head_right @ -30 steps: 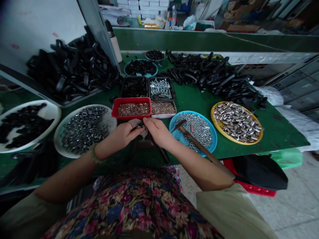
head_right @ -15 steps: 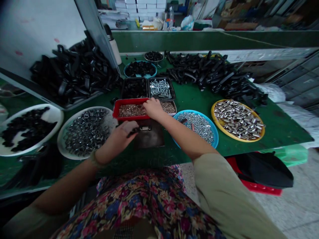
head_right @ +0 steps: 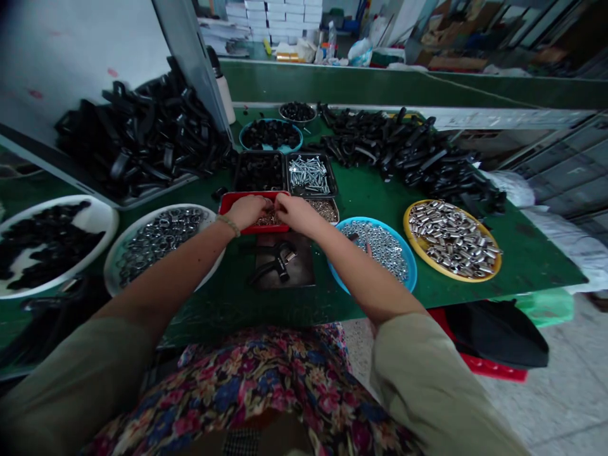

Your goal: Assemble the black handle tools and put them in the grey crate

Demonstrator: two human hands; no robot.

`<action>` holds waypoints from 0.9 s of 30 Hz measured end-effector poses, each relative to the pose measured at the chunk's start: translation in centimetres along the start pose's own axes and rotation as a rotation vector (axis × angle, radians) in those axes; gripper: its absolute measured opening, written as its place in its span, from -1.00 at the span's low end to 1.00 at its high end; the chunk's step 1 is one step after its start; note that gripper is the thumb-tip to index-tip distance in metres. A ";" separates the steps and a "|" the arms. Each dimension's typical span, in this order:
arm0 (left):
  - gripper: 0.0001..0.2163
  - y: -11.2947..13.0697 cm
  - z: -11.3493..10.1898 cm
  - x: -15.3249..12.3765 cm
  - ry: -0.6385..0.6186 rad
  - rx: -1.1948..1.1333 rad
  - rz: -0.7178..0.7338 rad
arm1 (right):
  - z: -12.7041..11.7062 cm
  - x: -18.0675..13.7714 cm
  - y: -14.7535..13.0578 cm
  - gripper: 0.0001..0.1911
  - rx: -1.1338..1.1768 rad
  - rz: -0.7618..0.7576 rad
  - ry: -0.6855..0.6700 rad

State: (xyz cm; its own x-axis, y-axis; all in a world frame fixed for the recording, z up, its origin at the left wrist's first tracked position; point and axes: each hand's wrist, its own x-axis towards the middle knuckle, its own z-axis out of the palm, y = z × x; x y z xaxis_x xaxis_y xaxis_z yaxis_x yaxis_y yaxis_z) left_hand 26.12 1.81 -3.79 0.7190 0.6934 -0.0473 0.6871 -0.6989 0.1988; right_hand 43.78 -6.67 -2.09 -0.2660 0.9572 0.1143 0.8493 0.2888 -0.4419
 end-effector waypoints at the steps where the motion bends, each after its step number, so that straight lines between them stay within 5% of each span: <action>1: -0.75 -0.1 0.4 0.3 -0.004 -0.026 0.004 | -0.2 -1.5 0.1 -0.80 0.119 0.014 0.009; 6: -0.79 -0.1 1.8 0.2 0.104 -0.154 -0.033 | 0.8 -8.4 1.0 -0.84 0.367 0.147 -0.083; 11: -0.78 0.9 0.4 -1.4 0.232 -0.298 -0.144 | 2.2 -9.3 1.2 -0.89 0.280 0.265 -0.057; 15: -0.85 3.4 0.2 -5.3 0.299 -0.578 -0.076 | 2.5 -8.7 0.8 -0.90 0.140 0.222 -0.066; 21: -0.82 6.8 3.7 -10.5 0.271 -0.928 -0.132 | 3.9 -9.4 -0.1 -0.77 -0.285 0.000 -0.085; 27: -0.83 7.4 4.4 -10.9 0.222 -0.798 -0.141 | 2.7 -12.1 0.6 -0.60 -0.356 -0.049 0.067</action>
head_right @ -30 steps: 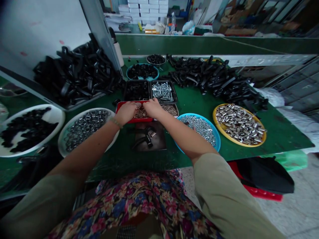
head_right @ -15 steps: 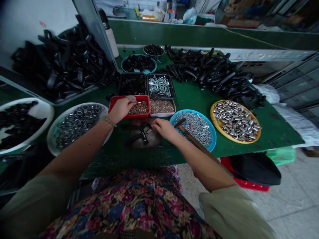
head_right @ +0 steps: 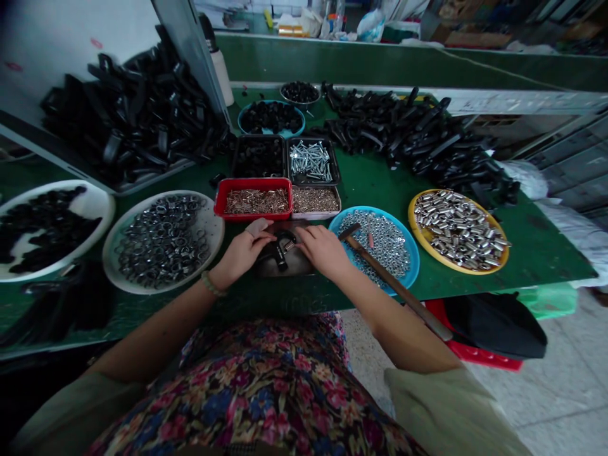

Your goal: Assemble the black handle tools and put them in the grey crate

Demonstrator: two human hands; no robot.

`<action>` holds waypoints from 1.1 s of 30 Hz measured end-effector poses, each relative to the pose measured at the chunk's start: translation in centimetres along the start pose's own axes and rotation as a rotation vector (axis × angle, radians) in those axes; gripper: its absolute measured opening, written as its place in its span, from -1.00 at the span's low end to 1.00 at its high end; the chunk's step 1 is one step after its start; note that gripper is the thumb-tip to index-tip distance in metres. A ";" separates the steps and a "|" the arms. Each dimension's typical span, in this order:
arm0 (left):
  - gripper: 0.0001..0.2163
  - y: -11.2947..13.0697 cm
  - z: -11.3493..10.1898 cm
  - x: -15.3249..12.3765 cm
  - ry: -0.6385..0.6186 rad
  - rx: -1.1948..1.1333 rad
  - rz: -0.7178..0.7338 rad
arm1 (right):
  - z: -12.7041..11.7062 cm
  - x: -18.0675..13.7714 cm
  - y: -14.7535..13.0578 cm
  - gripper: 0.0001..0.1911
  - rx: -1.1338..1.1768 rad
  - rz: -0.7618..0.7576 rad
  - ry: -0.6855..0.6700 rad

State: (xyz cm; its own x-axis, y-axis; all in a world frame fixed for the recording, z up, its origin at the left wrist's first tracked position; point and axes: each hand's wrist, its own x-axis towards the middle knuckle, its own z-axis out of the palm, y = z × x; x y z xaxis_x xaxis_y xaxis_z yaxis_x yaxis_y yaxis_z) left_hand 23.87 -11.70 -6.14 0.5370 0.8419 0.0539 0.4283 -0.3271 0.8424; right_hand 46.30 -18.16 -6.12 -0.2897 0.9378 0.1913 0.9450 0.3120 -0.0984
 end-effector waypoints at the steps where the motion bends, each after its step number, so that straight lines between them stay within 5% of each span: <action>1: -0.81 0.1 0.0 0.1 -0.015 0.020 0.001 | -0.5 -0.8 0.7 -0.57 -0.016 0.048 0.027; 7: -0.66 -0.6 0.8 0.8 -0.040 0.081 -0.030 | -2.3 -6.2 5.9 -0.57 -0.166 0.356 -0.059; 12: -0.42 0.5 0.5 1.0 -0.062 0.306 0.098 | -1.6 -7.8 7.0 -0.60 -0.207 0.416 -0.193; 18: -0.65 4.2 -0.1 1.2 -0.281 0.586 0.258 | -2.1 -7.3 4.1 -0.61 -0.041 0.498 -0.126; 22: -0.73 2.7 -0.2 1.2 -0.347 0.621 0.253 | -3.6 -5.0 0.4 -0.63 0.268 0.356 -0.118; 29: -0.64 -1.2 -0.6 -1.6 -0.122 0.573 0.285 | -4.6 -1.3 -2.2 -0.65 0.358 0.339 -0.145; 33: -0.57 -1.7 -0.5 -2.0 -0.120 0.527 0.212 | -4.5 -0.3 -3.0 -0.64 0.341 0.304 -0.174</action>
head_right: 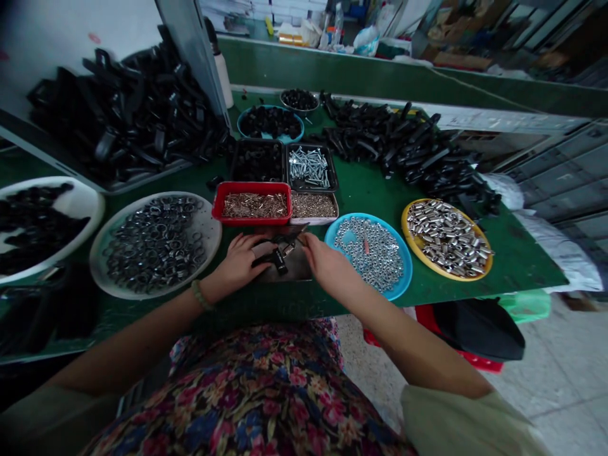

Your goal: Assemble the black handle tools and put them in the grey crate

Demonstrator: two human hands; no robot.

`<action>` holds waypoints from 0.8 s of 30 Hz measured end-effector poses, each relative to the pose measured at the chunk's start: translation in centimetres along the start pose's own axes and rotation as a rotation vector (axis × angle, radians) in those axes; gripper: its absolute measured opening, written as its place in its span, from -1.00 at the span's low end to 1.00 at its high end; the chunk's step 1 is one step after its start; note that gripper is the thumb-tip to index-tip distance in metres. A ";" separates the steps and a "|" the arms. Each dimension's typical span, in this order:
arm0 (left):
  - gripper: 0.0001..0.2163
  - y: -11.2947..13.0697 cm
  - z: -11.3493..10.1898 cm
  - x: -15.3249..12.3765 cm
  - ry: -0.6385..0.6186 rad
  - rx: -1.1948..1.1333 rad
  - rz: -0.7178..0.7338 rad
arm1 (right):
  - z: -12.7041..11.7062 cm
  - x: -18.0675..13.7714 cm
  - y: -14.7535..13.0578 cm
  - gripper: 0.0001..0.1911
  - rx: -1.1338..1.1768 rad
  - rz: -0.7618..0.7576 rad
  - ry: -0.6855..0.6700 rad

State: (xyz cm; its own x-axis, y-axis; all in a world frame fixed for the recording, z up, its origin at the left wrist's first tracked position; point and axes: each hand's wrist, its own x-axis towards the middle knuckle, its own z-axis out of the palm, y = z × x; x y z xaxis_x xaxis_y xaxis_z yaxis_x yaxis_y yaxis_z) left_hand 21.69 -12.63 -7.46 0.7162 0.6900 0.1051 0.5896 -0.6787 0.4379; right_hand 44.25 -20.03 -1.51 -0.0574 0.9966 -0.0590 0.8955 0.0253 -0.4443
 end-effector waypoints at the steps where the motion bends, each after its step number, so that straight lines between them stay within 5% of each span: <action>1: -0.54 0.0 0.1 0.1 0.007 -0.021 -0.026 | 0.1 0.2 -0.4 -0.63 0.002 -0.015 0.021; 7: -0.39 0.5 -0.1 0.5 0.070 -0.057 -0.151 | 0.2 0.6 -0.9 -0.64 -0.074 -0.053 -0.114; 13: -0.60 1.9 -0.1 -0.8 -0.052 0.142 0.052 | 0.1 -4.0 6.1 -0.59 -0.419 0.254 0.164; 17: -0.63 2.7 -0.9 0.6 -0.089 -0.109 0.012 | 0.3 -6.2 10.3 -0.52 -0.645 0.329 0.171; 21: -0.71 2.7 -1.0 2.7 -0.141 -0.531 -0.062 | -1.3 -2.0 10.4 -0.59 -0.533 0.110 0.298; 24: -0.77 2.2 -0.5 2.7 -0.182 -0.294 -0.148 | -2.2 4.7 9.2 -0.65 -0.486 0.024 0.189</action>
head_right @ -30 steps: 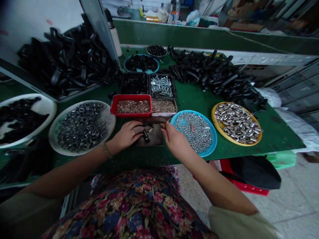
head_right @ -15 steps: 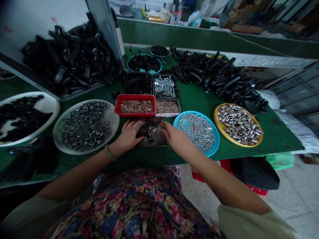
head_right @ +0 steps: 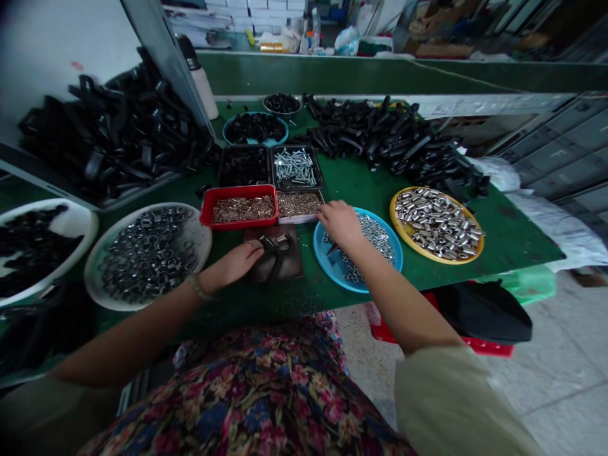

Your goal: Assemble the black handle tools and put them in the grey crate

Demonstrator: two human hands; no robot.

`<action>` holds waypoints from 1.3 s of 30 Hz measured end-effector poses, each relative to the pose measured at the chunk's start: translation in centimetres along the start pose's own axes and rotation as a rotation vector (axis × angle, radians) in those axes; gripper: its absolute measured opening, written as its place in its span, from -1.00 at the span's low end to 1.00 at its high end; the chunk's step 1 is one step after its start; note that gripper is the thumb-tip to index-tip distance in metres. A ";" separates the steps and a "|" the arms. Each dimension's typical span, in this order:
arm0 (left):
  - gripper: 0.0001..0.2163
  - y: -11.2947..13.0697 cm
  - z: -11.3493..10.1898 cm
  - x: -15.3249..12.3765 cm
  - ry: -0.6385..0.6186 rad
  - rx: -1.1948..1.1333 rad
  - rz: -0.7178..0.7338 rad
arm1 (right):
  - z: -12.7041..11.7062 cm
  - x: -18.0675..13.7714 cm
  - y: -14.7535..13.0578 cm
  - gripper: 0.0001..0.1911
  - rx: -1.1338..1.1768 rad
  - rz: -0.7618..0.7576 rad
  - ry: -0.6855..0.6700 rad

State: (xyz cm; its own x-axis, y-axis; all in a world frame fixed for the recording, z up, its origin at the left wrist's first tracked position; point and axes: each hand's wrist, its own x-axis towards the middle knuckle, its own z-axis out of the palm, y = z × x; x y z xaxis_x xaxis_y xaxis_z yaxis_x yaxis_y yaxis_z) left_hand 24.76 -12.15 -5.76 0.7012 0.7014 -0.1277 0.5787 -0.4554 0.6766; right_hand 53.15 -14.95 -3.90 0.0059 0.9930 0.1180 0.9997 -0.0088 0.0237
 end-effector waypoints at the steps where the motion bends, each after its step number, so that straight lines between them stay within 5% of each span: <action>1: -0.79 -0.2 -0.1 -0.2 -0.003 0.135 -0.008 | 0.2 2.2 -0.4 -0.67 -0.030 -0.007 -0.044; 6: -0.76 0.8 -2.7 1.4 0.075 0.480 0.102 | 2.3 8.5 -1.6 -0.75 -0.113 -0.049 -0.151; 9: -0.76 2.8 -3.6 7.1 0.232 0.564 0.161 | 2.7 8.6 -1.8 -0.72 -0.124 -0.064 -0.146; 13: -0.75 4.7 -2.4 15.0 0.153 0.631 0.155 | 2.6 8.0 -1.5 -0.69 -0.155 -0.023 -0.110; 16: -0.71 5.0 -1.0 17.4 0.110 0.639 0.127 | 2.8 7.9 -1.2 -0.73 -0.141 -0.022 -0.117; 25: -0.69 3.9 -1.1 17.3 0.135 0.617 0.162 | 2.2 8.3 -0.6 -0.73 0.182 0.018 -0.034; 29: -0.74 3.7 -0.7 17.7 0.143 0.580 0.161 | 1.4 4.6 -2.5 -0.77 0.621 0.075 0.083; 32: -0.76 3.8 -0.8 18.0 0.150 0.541 0.149 | 1.5 1.4 -5.1 -0.83 0.898 0.028 0.038; 36: -0.80 4.1 -2.1 17.0 0.232 0.277 0.145 | 2.0 0.0 -7.2 -0.92 0.890 0.053 -0.025; 39: -0.90 3.2 -3.3 13.5 0.275 -0.023 0.184 | 2.5 0.5 -7.4 -0.94 0.738 0.001 -0.005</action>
State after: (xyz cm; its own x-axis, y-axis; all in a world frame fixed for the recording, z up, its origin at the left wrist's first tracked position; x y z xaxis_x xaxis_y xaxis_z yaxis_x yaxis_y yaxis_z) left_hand 34.69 -2.36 -2.92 0.6527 0.7316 0.1971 0.4410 -0.5783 0.6864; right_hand 45.82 -14.14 -6.48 0.0055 0.9935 0.1134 0.7564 0.0700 -0.6504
